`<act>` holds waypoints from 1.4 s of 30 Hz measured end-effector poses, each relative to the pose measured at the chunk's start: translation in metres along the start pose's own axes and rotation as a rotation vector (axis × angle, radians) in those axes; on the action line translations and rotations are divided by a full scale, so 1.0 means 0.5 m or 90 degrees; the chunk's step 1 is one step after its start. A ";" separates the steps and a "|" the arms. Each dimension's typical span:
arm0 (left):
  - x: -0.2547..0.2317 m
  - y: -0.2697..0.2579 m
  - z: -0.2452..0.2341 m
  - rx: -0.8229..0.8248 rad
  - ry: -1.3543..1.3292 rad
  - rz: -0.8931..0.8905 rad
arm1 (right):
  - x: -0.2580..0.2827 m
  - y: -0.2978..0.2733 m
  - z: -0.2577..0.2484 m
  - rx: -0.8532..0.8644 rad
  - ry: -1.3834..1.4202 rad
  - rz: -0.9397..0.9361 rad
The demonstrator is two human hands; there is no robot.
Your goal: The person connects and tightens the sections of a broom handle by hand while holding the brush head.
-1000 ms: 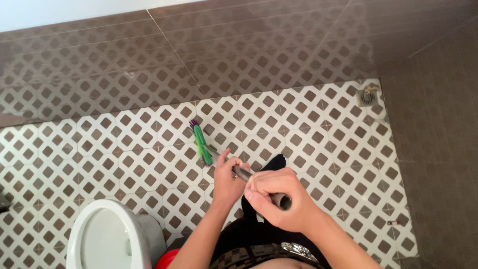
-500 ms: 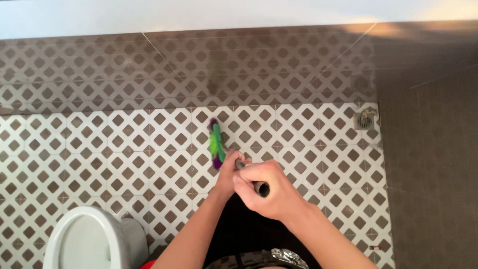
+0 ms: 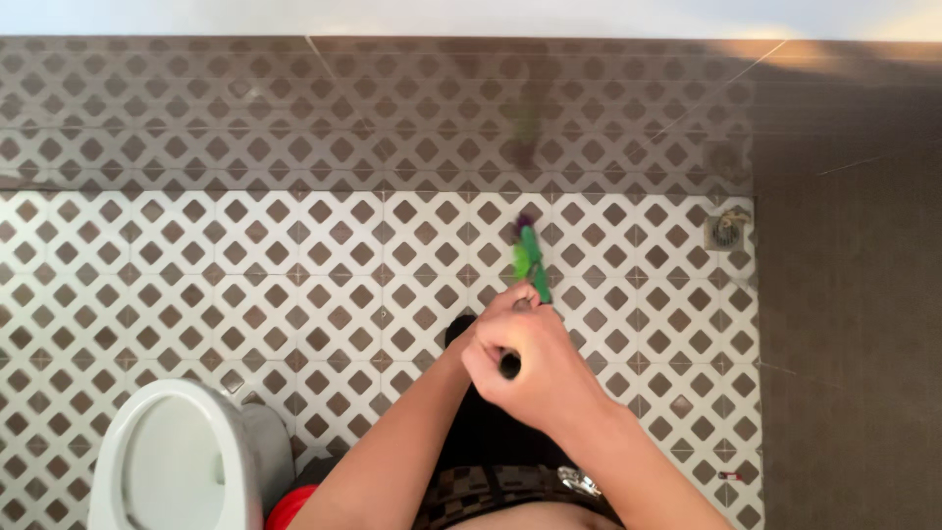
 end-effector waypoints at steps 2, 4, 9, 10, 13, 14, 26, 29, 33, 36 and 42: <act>-0.008 -0.030 0.013 0.036 0.220 0.259 | 0.006 0.004 0.026 0.006 -0.058 -0.012; 0.000 -0.051 0.032 0.012 0.321 0.332 | 0.002 0.003 0.047 0.023 -0.115 0.011; -0.031 -0.109 0.074 0.125 0.296 0.223 | 0.035 -0.020 0.044 -0.025 -0.101 -0.054; -0.042 -0.104 0.074 0.116 0.225 0.185 | 0.041 -0.016 0.034 -0.028 -0.068 -0.053; -0.084 -0.103 0.090 0.140 0.302 0.301 | 0.052 -0.027 -0.006 -0.046 0.009 -0.019; -0.110 -0.117 0.109 0.180 0.521 0.495 | 0.052 -0.036 -0.016 -0.062 0.023 0.015; -0.211 -0.257 0.060 -0.153 0.805 0.377 | 0.039 -0.074 -0.013 -0.044 0.150 0.010; -0.218 -0.275 0.041 -0.218 0.932 0.524 | 0.020 -0.068 0.014 -0.061 0.175 0.008; -0.174 -0.265 -0.021 -0.359 0.736 0.178 | 0.029 -0.053 0.046 -0.012 0.179 -0.100; -0.165 -0.249 -0.017 -0.279 0.760 0.215 | 0.032 -0.050 0.054 -0.014 0.139 -0.062; -0.126 -0.188 -0.016 -0.127 0.591 0.350 | 0.043 -0.032 0.050 -0.060 0.094 0.001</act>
Point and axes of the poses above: each hand's wrist, its own y-axis towards the middle knuckle, its own z-axis out of the palm, x = y × z, the point moved 5 cm from there along y, towards the middle knuckle, and after that the axes turned 6 degrees about z, right-handed, at the moved point
